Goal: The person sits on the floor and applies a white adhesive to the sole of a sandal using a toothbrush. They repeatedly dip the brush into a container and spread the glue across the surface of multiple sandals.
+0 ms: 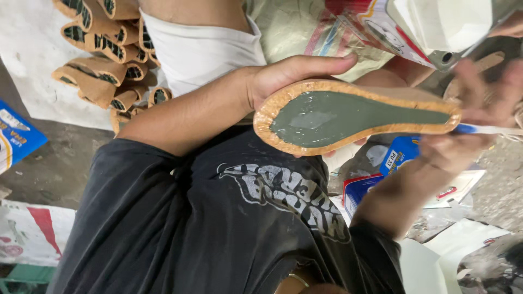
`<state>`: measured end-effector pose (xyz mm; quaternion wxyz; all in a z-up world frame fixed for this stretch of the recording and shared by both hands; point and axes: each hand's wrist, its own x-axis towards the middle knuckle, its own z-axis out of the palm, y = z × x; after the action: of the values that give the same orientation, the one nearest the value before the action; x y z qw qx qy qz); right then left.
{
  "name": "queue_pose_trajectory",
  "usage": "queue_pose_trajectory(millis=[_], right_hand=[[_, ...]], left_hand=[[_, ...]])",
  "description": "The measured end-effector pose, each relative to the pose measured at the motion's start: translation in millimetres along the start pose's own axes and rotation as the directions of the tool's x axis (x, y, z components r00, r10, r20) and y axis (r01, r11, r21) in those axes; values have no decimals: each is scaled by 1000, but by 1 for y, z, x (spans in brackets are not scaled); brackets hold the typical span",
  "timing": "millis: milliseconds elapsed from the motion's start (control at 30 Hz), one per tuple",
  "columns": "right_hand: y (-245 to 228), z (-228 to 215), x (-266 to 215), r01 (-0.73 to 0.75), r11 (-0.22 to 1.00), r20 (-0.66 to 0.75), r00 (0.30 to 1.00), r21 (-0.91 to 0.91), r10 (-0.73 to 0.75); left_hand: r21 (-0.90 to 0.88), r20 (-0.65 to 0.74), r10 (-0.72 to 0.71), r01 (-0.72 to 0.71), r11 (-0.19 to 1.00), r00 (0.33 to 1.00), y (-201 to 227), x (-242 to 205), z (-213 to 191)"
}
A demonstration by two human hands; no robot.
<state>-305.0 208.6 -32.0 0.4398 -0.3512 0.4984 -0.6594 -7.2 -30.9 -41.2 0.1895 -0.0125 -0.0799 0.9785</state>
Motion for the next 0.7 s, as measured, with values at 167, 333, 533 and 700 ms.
queue_pose_trajectory(millis=[167, 333, 533, 700], right_hand=[[16, 25, -6, -13, 990, 13, 1000, 137, 11], [22, 74, -9, 163, 986, -264, 953, 47, -145], [32, 145, -5, 225, 973, -488, 845, -49, -220], [26, 163, -29, 104, 989, -345, 929, -102, -133]], left_hand=[[38, 177, -12, 5, 999, 984, 8, -6, 14], [146, 114, 348, -362, 920, 930, 10, -17, 11], [766, 278, 768, -616, 185, 577, -21, 35, -14], [657, 5, 918, -693, 296, 396, -8, 46, -33]])
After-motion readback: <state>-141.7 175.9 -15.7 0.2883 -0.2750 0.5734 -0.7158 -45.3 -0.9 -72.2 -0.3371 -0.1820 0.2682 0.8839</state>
